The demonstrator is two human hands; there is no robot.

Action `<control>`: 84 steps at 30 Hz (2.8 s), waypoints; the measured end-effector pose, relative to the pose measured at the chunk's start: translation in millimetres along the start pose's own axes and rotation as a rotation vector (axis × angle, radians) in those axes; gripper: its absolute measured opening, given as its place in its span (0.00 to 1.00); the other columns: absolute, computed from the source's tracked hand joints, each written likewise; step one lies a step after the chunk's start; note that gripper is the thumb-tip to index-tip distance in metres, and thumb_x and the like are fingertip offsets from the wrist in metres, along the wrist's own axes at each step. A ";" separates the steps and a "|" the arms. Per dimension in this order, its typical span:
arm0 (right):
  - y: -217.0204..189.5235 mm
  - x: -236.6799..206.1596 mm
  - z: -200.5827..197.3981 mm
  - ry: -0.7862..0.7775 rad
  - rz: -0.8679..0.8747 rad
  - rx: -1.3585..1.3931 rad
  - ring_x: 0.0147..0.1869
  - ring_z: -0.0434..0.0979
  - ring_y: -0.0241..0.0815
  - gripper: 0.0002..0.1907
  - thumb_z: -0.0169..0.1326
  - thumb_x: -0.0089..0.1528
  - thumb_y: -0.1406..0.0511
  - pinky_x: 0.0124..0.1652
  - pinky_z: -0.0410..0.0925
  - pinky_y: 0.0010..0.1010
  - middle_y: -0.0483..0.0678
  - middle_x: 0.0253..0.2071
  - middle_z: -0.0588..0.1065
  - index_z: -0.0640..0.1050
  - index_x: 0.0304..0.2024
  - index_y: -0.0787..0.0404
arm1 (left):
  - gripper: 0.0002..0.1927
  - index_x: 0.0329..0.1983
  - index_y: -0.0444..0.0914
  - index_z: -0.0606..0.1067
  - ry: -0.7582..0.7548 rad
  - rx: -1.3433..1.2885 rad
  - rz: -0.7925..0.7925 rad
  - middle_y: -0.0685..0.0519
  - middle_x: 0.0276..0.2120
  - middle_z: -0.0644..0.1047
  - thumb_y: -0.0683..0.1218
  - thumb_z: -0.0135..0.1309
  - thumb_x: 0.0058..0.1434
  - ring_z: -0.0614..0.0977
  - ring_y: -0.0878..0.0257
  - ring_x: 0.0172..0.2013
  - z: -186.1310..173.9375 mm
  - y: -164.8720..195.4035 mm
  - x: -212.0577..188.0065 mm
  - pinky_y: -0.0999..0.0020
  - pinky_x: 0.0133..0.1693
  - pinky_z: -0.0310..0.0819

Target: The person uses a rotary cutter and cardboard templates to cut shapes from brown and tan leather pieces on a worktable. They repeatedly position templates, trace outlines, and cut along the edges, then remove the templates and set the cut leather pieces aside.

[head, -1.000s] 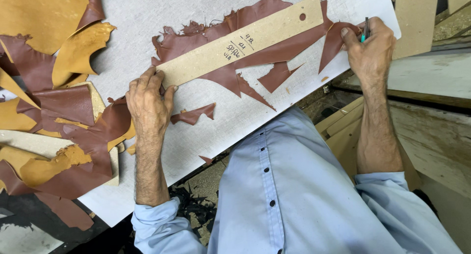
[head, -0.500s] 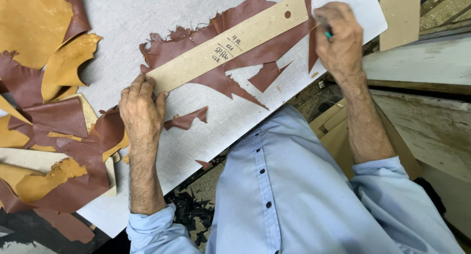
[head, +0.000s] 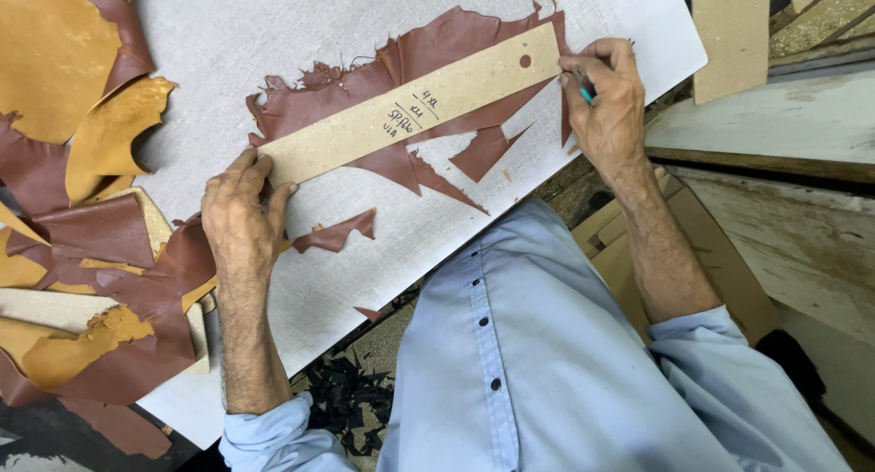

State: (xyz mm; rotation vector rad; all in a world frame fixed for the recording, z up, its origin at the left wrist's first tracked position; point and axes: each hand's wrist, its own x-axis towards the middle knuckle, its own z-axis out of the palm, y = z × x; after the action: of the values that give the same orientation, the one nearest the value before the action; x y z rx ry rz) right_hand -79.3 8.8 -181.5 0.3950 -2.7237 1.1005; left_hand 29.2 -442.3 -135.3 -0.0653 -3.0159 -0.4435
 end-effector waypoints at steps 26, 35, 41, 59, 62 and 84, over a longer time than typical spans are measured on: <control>2.1 -9.3 -8.2 -0.106 -0.133 -0.192 0.50 0.80 0.49 0.17 0.60 0.67 0.77 0.46 0.76 0.34 0.56 0.51 0.73 0.81 0.58 0.67 | 0.24 0.58 0.34 0.80 0.021 -0.134 -0.122 0.47 0.62 0.77 0.41 0.70 0.59 0.78 0.52 0.55 5.7 -2.1 -3.2 0.56 0.59 0.70; 18.3 -22.7 5.5 -0.034 -0.186 -0.362 0.45 0.76 0.42 0.17 0.55 0.65 0.78 0.42 0.74 0.31 0.53 0.49 0.73 0.82 0.55 0.66 | 0.22 0.57 0.34 0.80 0.027 -0.238 0.045 0.47 0.60 0.78 0.41 0.69 0.60 0.79 0.54 0.52 2.3 -33.9 -0.9 0.58 0.58 0.74; 35.4 -28.7 16.9 0.028 -0.214 -0.414 0.47 0.77 0.41 0.16 0.54 0.64 0.79 0.44 0.74 0.30 0.54 0.48 0.74 0.82 0.53 0.67 | 0.21 0.57 0.35 0.79 0.041 -0.236 0.060 0.48 0.60 0.77 0.42 0.68 0.60 0.78 0.56 0.53 17.6 -44.1 -5.5 0.57 0.58 0.72; 10.5 -22.5 12.5 0.024 -0.223 -0.476 0.44 0.79 0.45 0.16 0.56 0.64 0.80 0.42 0.74 0.32 0.57 0.46 0.75 0.83 0.54 0.70 | 0.18 0.56 0.32 0.77 0.043 0.341 0.175 0.37 0.63 0.72 0.40 0.63 0.64 0.75 0.43 0.58 67.1 -21.9 -5.1 0.40 0.59 0.71; 1.2 -22.2 10.3 -0.010 -0.195 -0.500 0.44 0.79 0.46 0.17 0.57 0.63 0.79 0.44 0.74 0.35 0.57 0.47 0.75 0.83 0.54 0.70 | 0.25 0.67 0.30 0.74 0.019 0.399 0.215 0.28 0.66 0.66 0.41 0.60 0.67 0.71 0.39 0.61 91.7 31.3 -2.3 0.38 0.62 0.67; 21.0 -51.3 -30.5 0.023 0.291 -0.145 0.44 0.81 0.43 0.19 0.63 0.70 0.64 0.35 0.74 0.33 0.60 0.44 0.79 0.77 0.55 0.75 | 0.63 0.73 0.41 0.64 -0.169 0.129 0.098 0.30 0.63 0.60 0.85 0.57 0.45 0.63 0.33 0.61 58.1 85.3 6.8 0.17 0.57 0.54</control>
State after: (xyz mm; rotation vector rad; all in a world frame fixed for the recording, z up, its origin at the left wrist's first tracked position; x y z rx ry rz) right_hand -35.2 53.7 -186.9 -0.0365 -2.8805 0.9521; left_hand 22.3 -343.7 -165.7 -0.2526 -3.1800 -0.2456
